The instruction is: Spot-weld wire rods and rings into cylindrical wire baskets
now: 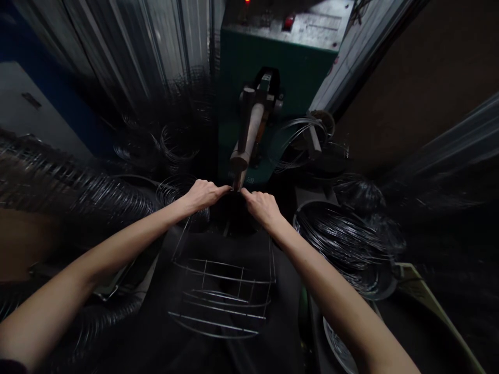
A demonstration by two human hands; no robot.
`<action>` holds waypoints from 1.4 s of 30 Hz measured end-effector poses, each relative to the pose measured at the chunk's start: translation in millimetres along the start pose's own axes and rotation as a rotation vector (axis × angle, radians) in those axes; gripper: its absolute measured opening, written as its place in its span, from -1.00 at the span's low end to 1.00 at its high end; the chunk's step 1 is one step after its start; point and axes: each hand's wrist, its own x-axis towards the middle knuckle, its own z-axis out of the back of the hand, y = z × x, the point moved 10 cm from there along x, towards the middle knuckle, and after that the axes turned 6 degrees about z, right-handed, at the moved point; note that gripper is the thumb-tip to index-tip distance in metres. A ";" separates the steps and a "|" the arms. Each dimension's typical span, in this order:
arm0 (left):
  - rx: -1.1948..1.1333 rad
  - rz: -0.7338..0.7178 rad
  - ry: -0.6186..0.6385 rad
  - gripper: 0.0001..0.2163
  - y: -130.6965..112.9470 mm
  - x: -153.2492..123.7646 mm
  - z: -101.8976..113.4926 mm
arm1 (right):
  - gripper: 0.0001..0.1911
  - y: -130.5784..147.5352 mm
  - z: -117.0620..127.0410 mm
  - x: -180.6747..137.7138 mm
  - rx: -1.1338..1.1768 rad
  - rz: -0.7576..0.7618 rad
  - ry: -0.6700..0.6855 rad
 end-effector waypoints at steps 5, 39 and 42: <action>-0.031 0.011 -0.011 -0.70 4.7 8.3 -0.4 | -0.63 -2.8 0.7 5.5 0.034 -0.002 0.001; 0.035 0.026 0.012 -0.63 6.8 12.9 -3.4 | -0.65 -19.6 -6.1 10.3 0.457 0.030 -0.053; -0.008 0.020 -0.010 -0.61 6.0 9.9 -0.3 | -0.65 -26.2 -11.5 7.4 0.462 -0.016 -0.063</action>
